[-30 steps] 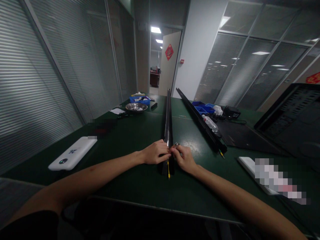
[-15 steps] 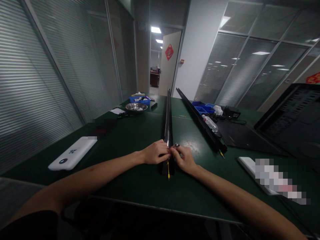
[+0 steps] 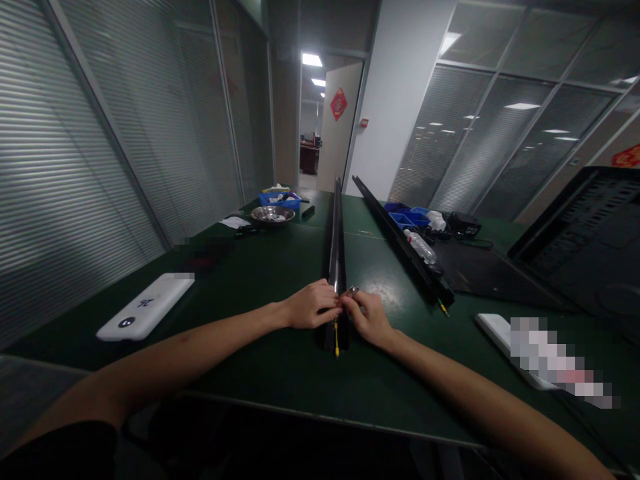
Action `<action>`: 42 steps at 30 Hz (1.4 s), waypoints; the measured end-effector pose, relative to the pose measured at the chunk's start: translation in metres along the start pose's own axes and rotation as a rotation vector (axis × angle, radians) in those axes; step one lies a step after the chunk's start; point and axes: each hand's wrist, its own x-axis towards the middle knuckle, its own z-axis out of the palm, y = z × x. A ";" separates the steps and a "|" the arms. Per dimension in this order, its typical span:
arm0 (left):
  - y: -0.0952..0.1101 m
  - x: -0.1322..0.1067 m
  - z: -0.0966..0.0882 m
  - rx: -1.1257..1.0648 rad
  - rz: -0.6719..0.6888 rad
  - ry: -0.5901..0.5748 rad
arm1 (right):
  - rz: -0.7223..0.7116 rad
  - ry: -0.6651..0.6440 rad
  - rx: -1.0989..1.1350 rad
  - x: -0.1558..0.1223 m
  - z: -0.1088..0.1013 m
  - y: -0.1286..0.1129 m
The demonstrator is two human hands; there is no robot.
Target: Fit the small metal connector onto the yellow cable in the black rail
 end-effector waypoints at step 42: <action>0.001 0.000 -0.002 -0.005 -0.006 -0.026 | 0.009 -0.006 0.007 0.001 -0.001 -0.002</action>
